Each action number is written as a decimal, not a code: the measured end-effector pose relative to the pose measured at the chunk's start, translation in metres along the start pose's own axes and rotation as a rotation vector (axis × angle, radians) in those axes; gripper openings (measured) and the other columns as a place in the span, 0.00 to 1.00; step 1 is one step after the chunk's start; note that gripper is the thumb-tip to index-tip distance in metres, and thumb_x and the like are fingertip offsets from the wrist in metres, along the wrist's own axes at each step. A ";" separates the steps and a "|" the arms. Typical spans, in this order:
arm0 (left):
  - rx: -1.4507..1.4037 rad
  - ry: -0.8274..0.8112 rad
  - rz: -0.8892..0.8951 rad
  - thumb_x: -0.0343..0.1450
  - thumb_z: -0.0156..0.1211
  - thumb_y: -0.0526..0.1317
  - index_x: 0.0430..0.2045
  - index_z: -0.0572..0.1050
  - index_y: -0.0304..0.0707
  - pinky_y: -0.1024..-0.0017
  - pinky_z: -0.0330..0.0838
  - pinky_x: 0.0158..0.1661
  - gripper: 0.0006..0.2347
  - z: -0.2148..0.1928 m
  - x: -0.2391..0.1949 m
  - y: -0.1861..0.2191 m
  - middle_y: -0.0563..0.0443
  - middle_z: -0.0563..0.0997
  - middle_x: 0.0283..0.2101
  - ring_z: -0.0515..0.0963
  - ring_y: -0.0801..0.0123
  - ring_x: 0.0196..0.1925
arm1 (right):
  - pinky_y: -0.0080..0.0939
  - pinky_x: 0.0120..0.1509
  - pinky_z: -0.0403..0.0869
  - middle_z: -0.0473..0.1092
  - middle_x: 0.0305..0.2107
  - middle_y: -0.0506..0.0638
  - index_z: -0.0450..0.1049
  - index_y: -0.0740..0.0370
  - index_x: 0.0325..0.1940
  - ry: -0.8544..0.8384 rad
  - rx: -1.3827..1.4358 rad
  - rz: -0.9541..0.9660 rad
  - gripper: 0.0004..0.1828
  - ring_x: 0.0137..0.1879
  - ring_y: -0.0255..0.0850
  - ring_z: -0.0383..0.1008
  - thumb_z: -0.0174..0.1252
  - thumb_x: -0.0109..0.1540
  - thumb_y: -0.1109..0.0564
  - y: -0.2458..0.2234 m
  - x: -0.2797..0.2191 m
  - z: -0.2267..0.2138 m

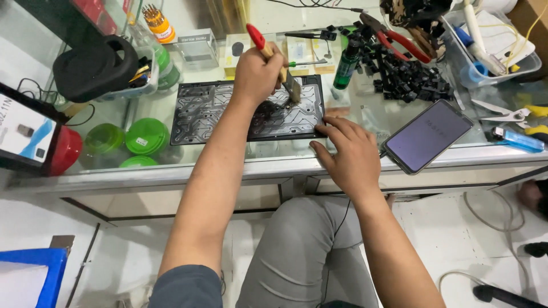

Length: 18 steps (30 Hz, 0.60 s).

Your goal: The person cleans the back of a disassembled electronic device using a red-handled brush. They systematically sweep across the circuit board and casing to remove dust and debris, then flip the device over to clean the other side.

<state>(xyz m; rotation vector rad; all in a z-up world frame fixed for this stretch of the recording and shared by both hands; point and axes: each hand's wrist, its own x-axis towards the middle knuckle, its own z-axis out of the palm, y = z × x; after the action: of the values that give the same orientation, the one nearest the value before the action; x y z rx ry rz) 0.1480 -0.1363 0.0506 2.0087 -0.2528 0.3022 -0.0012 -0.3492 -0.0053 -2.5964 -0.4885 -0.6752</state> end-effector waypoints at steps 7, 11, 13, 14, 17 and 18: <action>-0.020 -0.013 -0.057 0.66 0.51 0.36 0.16 0.75 0.44 0.73 0.70 0.20 0.08 -0.007 -0.013 0.009 0.53 0.85 0.23 0.78 0.74 0.18 | 0.51 0.60 0.66 0.75 0.58 0.45 0.81 0.49 0.56 0.004 -0.006 0.005 0.18 0.65 0.46 0.71 0.63 0.65 0.43 -0.003 0.000 -0.001; -0.017 -0.107 -0.066 0.69 0.51 0.37 0.17 0.74 0.42 0.72 0.69 0.19 0.08 -0.003 -0.015 0.010 0.51 0.78 0.16 0.75 0.71 0.15 | 0.50 0.60 0.66 0.75 0.58 0.44 0.82 0.48 0.55 0.006 -0.013 0.024 0.17 0.65 0.46 0.71 0.63 0.65 0.43 -0.003 0.000 0.000; 0.090 -0.011 0.012 0.68 0.52 0.40 0.15 0.72 0.46 0.68 0.70 0.25 0.08 -0.002 -0.014 0.015 0.55 0.78 0.15 0.77 0.70 0.19 | 0.50 0.59 0.66 0.75 0.58 0.44 0.82 0.48 0.55 0.011 -0.018 0.016 0.17 0.65 0.46 0.71 0.63 0.65 0.43 -0.004 0.001 -0.002; -0.011 -0.127 -0.091 0.71 0.53 0.37 0.19 0.73 0.43 0.72 0.73 0.21 0.08 -0.001 -0.018 0.023 0.51 0.79 0.17 0.78 0.71 0.18 | 0.50 0.60 0.66 0.75 0.58 0.44 0.82 0.48 0.55 0.013 -0.019 0.014 0.17 0.65 0.46 0.71 0.63 0.65 0.43 -0.005 0.002 -0.002; -0.004 -0.175 -0.121 0.72 0.54 0.37 0.21 0.74 0.44 0.73 0.74 0.21 0.08 -0.001 -0.016 0.018 0.52 0.81 0.19 0.79 0.72 0.18 | 0.50 0.59 0.67 0.75 0.58 0.44 0.82 0.48 0.55 0.019 -0.025 -0.003 0.17 0.64 0.46 0.72 0.64 0.65 0.44 -0.004 0.002 -0.003; 0.111 -0.107 -0.049 0.71 0.52 0.39 0.19 0.73 0.47 0.69 0.72 0.25 0.09 -0.002 -0.013 0.012 0.57 0.82 0.18 0.79 0.71 0.20 | 0.50 0.59 0.67 0.75 0.57 0.45 0.83 0.49 0.55 0.027 -0.026 -0.014 0.17 0.64 0.45 0.72 0.64 0.65 0.44 -0.004 0.002 -0.002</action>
<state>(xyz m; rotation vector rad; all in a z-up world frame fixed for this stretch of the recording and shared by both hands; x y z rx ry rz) 0.1314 -0.1393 0.0573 2.1402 -0.2592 0.1811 -0.0024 -0.3467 -0.0015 -2.6066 -0.4927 -0.7249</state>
